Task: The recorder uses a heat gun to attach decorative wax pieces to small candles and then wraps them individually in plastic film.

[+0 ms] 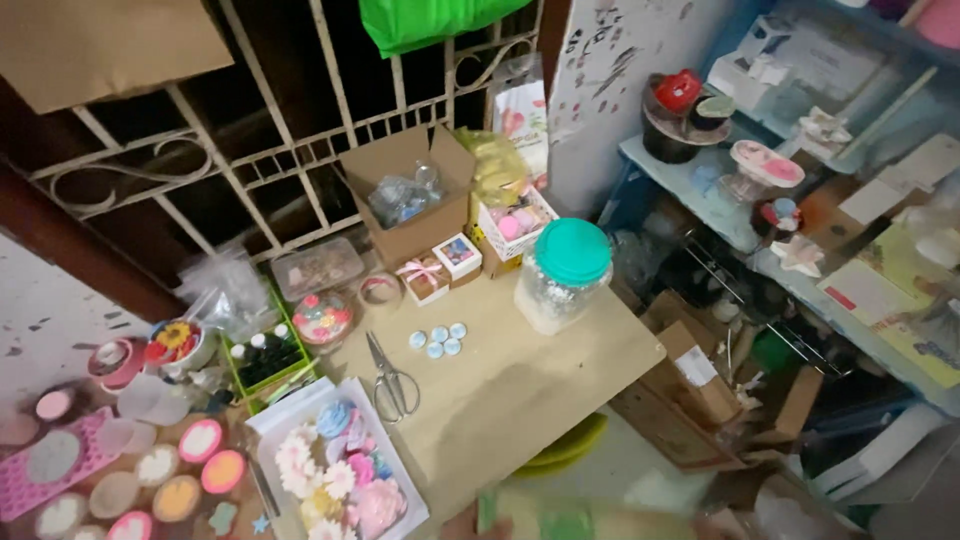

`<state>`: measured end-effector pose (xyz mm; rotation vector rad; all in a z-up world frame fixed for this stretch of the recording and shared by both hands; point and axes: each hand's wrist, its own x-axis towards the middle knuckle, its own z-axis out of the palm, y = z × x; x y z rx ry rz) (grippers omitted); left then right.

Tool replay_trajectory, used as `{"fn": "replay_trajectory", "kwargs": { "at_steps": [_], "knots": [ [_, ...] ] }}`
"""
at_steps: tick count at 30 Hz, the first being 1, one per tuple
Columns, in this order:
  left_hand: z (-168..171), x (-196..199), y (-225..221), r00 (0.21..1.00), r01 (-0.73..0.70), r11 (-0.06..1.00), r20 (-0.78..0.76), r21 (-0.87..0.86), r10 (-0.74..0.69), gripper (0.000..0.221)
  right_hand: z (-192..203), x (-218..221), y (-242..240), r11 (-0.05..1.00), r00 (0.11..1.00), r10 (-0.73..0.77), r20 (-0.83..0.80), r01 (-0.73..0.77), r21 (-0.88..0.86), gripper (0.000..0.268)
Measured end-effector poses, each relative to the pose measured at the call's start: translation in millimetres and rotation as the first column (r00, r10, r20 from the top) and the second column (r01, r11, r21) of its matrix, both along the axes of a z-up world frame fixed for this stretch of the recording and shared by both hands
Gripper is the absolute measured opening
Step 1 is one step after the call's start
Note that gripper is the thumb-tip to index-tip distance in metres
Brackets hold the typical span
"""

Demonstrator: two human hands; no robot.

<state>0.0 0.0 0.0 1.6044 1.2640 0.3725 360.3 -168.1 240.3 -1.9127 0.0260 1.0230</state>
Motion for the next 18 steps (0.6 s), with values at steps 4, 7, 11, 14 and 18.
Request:
{"fn": "replay_trajectory", "kwargs": {
  "at_steps": [4, 7, 11, 14, 18],
  "knots": [
    [106, 10, 89, 0.957, -0.14, 0.947, 0.208, -0.289, 0.204, 0.045, -35, 32, 69, 0.999, 0.996, -0.042, -0.081, 0.039, -0.033, 0.047],
    [103, 20, 153, 0.827, -0.279, 0.814, 0.303, -0.509, 0.473, 0.049, -88, 44, 136, 0.999, 0.999, 0.037, -0.022, -0.038, -0.026, 0.051],
    [53, 12, 193, 0.823, -0.468, 0.775, 0.112, -0.424, 0.557, 0.057, -108, 43, 202, 0.973, 0.969, 0.231, 0.086, -0.232, 0.002, 0.058],
    [50, 4, 208, 0.886, -0.444, 0.832, -0.025, -0.333, 0.463, 0.05, -124, 39, 233, 0.97, 0.969, 0.238, 0.059, -0.234, -0.066, 0.057],
    [-3, -10, 220, 0.842, -0.477, 0.706, -0.043, -0.523, 0.537, 0.048, -178, 48, 253, 0.958, 0.964, 0.264, 0.019, -0.261, -0.116, 0.057]
  ]
}}
